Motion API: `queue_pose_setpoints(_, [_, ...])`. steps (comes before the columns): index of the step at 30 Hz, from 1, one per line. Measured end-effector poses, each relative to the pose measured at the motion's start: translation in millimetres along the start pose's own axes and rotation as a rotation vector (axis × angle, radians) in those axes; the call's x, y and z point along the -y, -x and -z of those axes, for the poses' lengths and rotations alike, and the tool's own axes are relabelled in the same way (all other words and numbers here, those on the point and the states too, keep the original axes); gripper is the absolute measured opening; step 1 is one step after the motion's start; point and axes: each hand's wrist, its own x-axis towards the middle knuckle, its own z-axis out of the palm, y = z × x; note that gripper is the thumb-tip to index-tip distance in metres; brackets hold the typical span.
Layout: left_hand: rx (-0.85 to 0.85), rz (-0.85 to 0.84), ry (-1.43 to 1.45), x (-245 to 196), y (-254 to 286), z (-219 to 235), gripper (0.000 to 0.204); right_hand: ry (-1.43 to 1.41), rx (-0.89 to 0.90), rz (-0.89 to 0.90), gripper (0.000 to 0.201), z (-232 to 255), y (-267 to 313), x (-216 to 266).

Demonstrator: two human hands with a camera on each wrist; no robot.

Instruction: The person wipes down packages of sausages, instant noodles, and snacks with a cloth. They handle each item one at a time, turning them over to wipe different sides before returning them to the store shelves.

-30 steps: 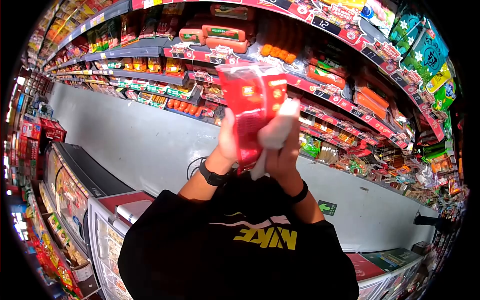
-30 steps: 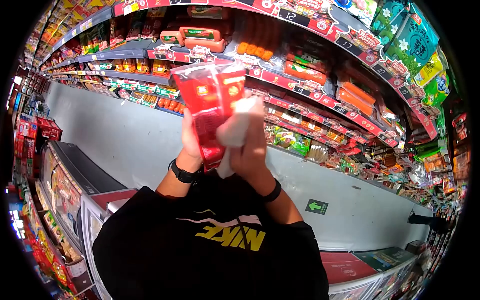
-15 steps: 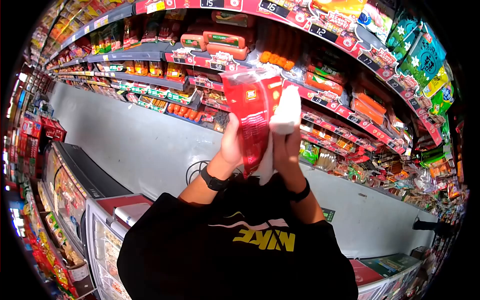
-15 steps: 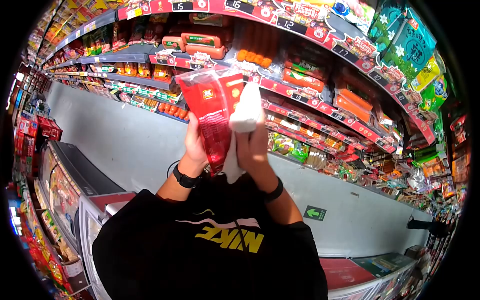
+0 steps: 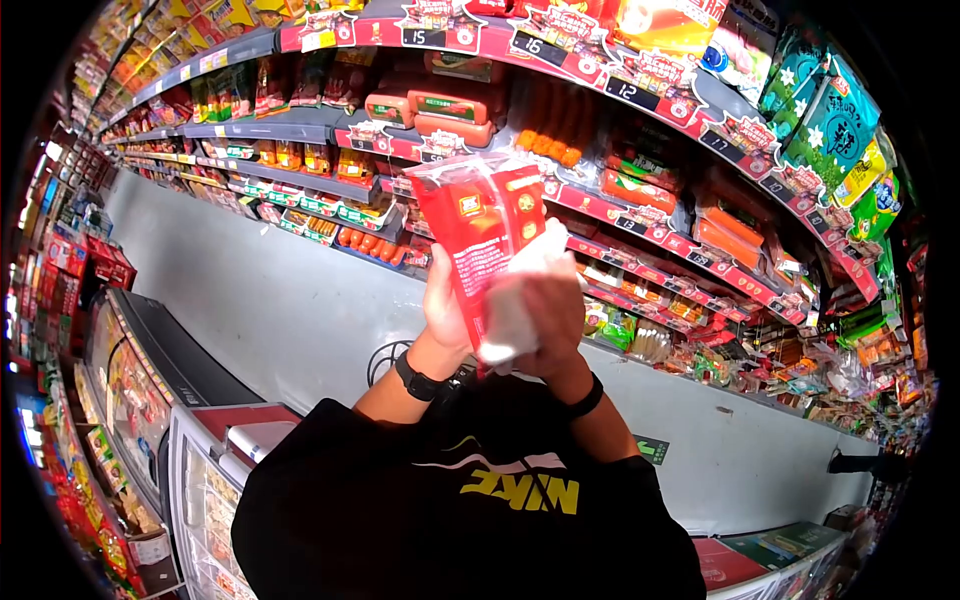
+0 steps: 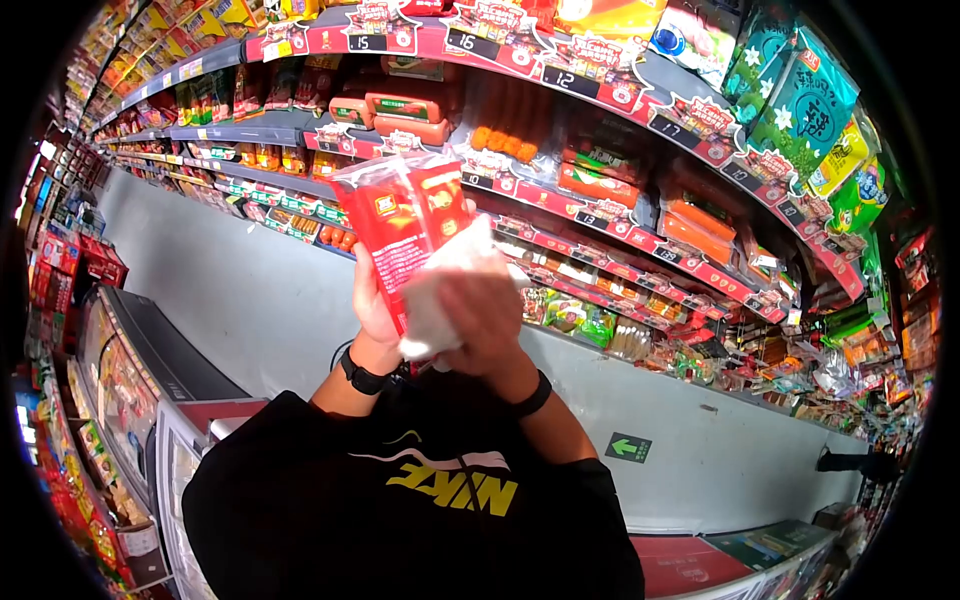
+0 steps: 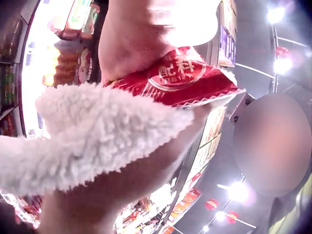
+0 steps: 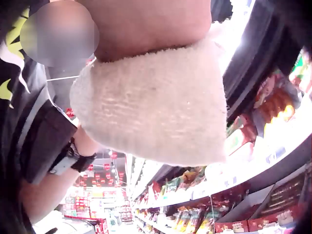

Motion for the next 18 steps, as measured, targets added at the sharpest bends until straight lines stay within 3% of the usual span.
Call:
queue_pose_setpoints(2, [-0.001, -0.029, 0.112, -5.8, -5.5, -13.8, 0.092, -0.064, -0.191, -0.18, 0.044, -8.9, -9.6, -11.0])
queue_pose_setpoints(4, [-0.01, -0.033, 0.087, -10.2, -8.8, -12.1, 0.095, -0.179, -0.264, -0.518, 0.043, -20.5, -5.9, 8.2])
queue_pose_setpoints(6, [0.015, -0.021, 0.117, -10.0, -12.7, -3.1, 0.096, 0.075, -0.184, -0.07, 0.04, -20.7, -4.4, 6.8])
queue_pose_setpoints(8, [-0.04, 0.108, 0.276, -13.2, -12.4, 6.2, 0.101, 0.003, 0.048, 0.069, 0.037, -12.6, -34.3, 20.5])
queue_pose_setpoints(11, [-0.063, 0.223, 0.234, -21.6, -11.7, 23.4, 0.098, -0.009, 0.091, 0.027, 0.034, -20.6, -46.2, 16.6])
queue_pose_setpoints(13, [0.001, 0.192, -0.184, -25.0, -12.0, 30.2, 0.093, -0.103, 0.127, -0.235, 0.034, -23.9, -47.0, 3.6])
queue_pose_setpoints(14, [-0.142, 0.17, -0.247, -24.2, -12.0, 28.9, 0.085, -0.094, 0.131, -0.236, 0.034, -27.4, -51.8, -1.1])
queue_pose_setpoints(16, [-0.026, 0.141, -0.207, -16.8, -18.8, 56.5, 0.079, -0.098, -0.04, -0.256, 0.042, -34.5, -70.4, -6.9])
queue_pose_setpoints(17, [-0.015, 0.14, -0.199, -15.7, -20.1, 63.1, 0.079, -0.18, -0.068, -0.376, 0.049, -41.0, -72.4, -3.5])
queue_pose_setpoints(18, [0.008, 0.065, -0.358, -17.9, -21.5, 64.3, 0.077, -0.168, -0.07, -0.369, 0.049, -45.6, -74.5, -7.9])
